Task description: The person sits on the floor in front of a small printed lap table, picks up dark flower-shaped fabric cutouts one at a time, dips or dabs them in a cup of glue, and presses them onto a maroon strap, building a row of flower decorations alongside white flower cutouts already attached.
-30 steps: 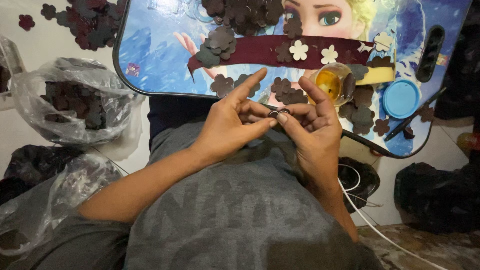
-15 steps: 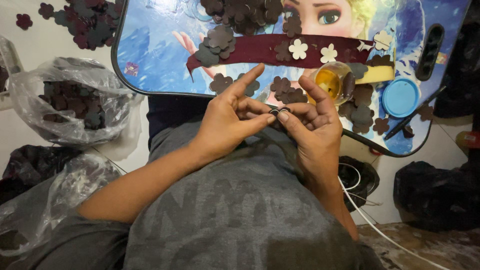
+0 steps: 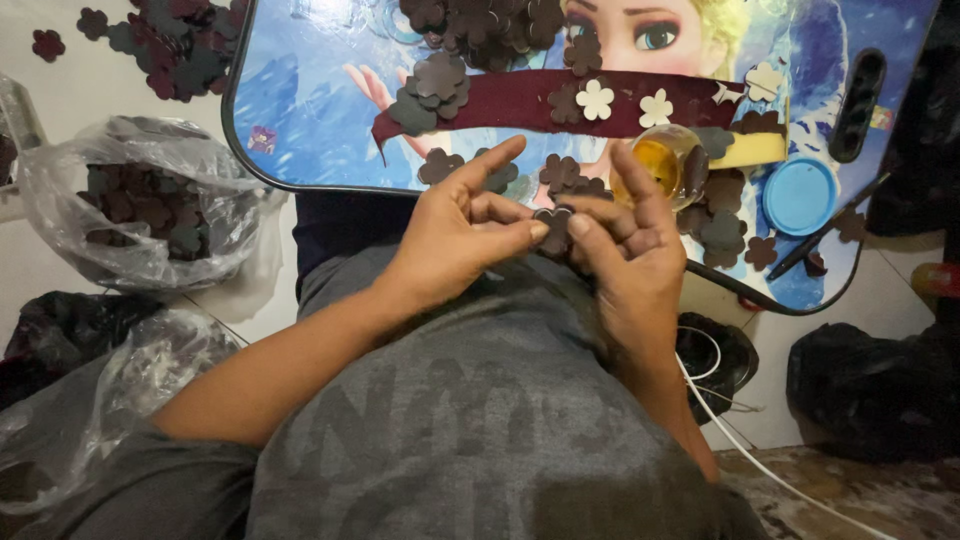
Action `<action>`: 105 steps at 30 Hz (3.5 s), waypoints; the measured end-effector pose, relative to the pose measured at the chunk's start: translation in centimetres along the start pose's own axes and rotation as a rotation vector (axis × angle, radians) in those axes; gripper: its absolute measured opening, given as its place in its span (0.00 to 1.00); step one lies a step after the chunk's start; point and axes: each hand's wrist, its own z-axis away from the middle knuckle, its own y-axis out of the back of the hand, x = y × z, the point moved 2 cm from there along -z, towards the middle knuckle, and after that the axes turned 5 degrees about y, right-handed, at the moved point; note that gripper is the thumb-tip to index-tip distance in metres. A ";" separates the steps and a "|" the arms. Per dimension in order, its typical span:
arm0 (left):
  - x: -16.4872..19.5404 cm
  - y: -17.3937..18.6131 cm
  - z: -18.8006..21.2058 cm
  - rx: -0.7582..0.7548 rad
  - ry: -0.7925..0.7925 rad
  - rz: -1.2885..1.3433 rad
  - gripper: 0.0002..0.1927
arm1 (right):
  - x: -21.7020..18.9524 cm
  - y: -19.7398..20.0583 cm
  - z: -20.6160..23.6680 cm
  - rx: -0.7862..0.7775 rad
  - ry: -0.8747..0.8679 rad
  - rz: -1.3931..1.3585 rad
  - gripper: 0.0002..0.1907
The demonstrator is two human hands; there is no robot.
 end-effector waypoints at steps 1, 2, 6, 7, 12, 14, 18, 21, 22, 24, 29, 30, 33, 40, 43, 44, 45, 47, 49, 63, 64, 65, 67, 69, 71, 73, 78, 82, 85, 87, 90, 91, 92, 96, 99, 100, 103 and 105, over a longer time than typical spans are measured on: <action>-0.1 0.1 -0.1 0.010 0.003 0.007 0.43 | -0.1 0.2 -0.1 0.016 0.003 0.011 0.36; -0.2 0.3 -0.1 0.019 0.006 0.013 0.43 | -0.1 0.3 -0.2 0.024 0.021 -0.021 0.35; -0.6 0.5 -0.2 0.039 0.016 0.046 0.43 | -0.1 0.9 -0.3 0.037 0.051 -0.047 0.34; -0.7 0.5 -0.3 0.038 0.005 0.044 0.43 | -0.1 1.0 -0.2 0.037 0.050 -0.029 0.34; -1.0 0.7 -0.4 0.051 -0.007 0.053 0.43 | 0.2 0.8 0.3 -0.028 0.023 -0.009 0.37; -1.1 0.7 -0.3 0.050 -0.013 0.080 0.42 | 0.0 0.5 0.5 -0.070 0.013 0.009 0.40; -0.9 0.4 -0.1 0.013 -0.050 0.027 0.41 | -0.1 -0.4 0.6 -0.091 -0.014 0.026 0.45; -0.6 0.1 0.2 -0.013 -0.065 0.000 0.39 | -0.3 -0.6 0.6 -0.080 -0.009 0.059 0.46; -0.4 0.0 0.3 -0.025 -0.077 -0.015 0.39 | -0.4 -0.5 0.6 -0.079 0.000 0.075 0.46; -0.1 -0.1 0.5 -0.054 -0.097 -0.044 0.38 | -0.6 -0.4 0.7 -0.105 0.006 0.076 0.46; 0.0 -0.1 0.3 0.002 -0.038 -0.074 0.37 | -0.4 -0.4 0.7 -0.130 0.030 0.104 0.48; -0.1 -0.1 0.3 0.019 -0.030 -0.071 0.37 | -0.3 -0.5 0.7 -0.131 0.028 0.115 0.49; -0.2 0.0 0.2 -0.002 -0.065 -0.036 0.37 | 0.0 -0.8 0.7 -0.121 0.018 0.053 0.47; -0.3 0.1 0.2 0.003 -0.029 -0.042 0.38 | 0.4 -0.3 0.6 -0.083 -0.004 0.074 0.41; -0.2 0.1 0.2 -0.001 -0.026 -0.018 0.39 | 0.5 -0.1 0.5 -0.087 0.009 0.051 0.40; -0.2 0.1 0.2 -0.003 -0.027 -0.011 0.39 | 0.6 0.0 0.5 -0.084 0.002 0.055 0.40; -0.2 0.1 0.2 -0.005 -0.029 -0.004 0.40 | 0.6 0.0 0.5 -0.082 -0.005 0.059 0.40; -0.2 0.1 0.2 -0.004 -0.028 -0.001 0.40 | 0.6 0.1 0.6 -0.080 -0.014 0.065 0.39; -0.3 0.2 0.2 -0.005 -0.032 0.005 0.41 | 0.6 0.0 0.6 -0.082 -0.017 0.066 0.38; -0.3 0.1 0.0 0.008 -0.014 0.021 0.40 | 0.6 0.0 0.4 -0.109 -0.003 0.054 0.39; -0.4 0.1 0.0 0.007 -0.011 0.018 0.40 | 0.7 0.1 0.4 -0.112 -0.004 0.042 0.39; -0.4 0.1 -0.1 0.006 -0.008 0.015 0.40 | 0.8 0.2 0.4 -0.097 0.001 0.043 0.38; -0.5 0.2 -0.2 0.012 0.001 -0.004 0.40 | 0.9 0.5 0.1 -0.071 0.009 0.043 0.36; -0.5 0.3 -0.2 0.021 0.014 -0.033 0.40 | 0.9 0.9 -0.2 -0.047 0.021 0.004 0.34; -0.6 0.3 -0.1 0.014 0.016 -0.023 0.40 | 0.9 1.1 -0.2 -0.025 0.018 -0.009 0.33; -0.6 0.4 -0.1 0.012 0.022 -0.019 0.40 | 1.0 1.2 -0.2 -0.004 0.004 0.004 0.32; -0.8 0.3 -0.2 -0.006 0.036 0.009 0.40 | 1.0 0.9 0.0 -0.046 0.004 0.057 0.35; -0.8 0.3 -0.1 -0.003 0.043 -0.003 0.40 | 1.2 0.9 -0.1 -0.030 -0.013 0.046 0.35; -0.7 0.3 -0.1 0.001 0.048 -0.015 0.40 | 1.3 1.0 -0.3 -0.039 -0.005 -0.015 0.33; -0.6 0.3 -0.1 0.003 0.049 -0.017 0.40 | 1.3 1.1 -0.2 -0.042 0.000 -0.021 0.33; -0.5 0.3 0.0 0.009 0.047 -0.075 0.40 | 1.1 1.0 -0.1 -0.041 -0.002 -0.021 0.33; -0.5 0.3 0.0 0.008 0.048 -0.068 0.40 | 1.1 0.9 -0.1 -0.038 -0.004 -0.019 0.33; -0.5 0.3 0.0 0.008 0.050 -0.061 0.40 | 0.9 0.8 -0.1 -0.045 -0.001 0.000 0.34; -0.6 0.3 -0.2 -0.009 0.049 0.007 0.40 | 0.4 0.3 0.2 -0.080 -0.015 0.032 0.38; -0.7 0.5 -0.2 -0.005 0.057 -0.025 0.39 | 0.0 -0.1 0.3 -0.080 -0.034 0.042 0.40; -0.8 0.5 -0.2 -0.005 0.050 -0.027 0.39 | 0.0 -0.2 0.3 -0.077 -0.037 0.048 0.40; -0.9 0.5 -0.2 -0.007 0.030 -0.031 0.39 | -0.2 -0.3 0.2 -0.081 -0.025 0.039 0.41; -0.8 0.4 -0.2 -0.017 0.021 -0.027 0.39 | -0.1 -0.3 0.3 -0.068 -0.024 0.048 0.41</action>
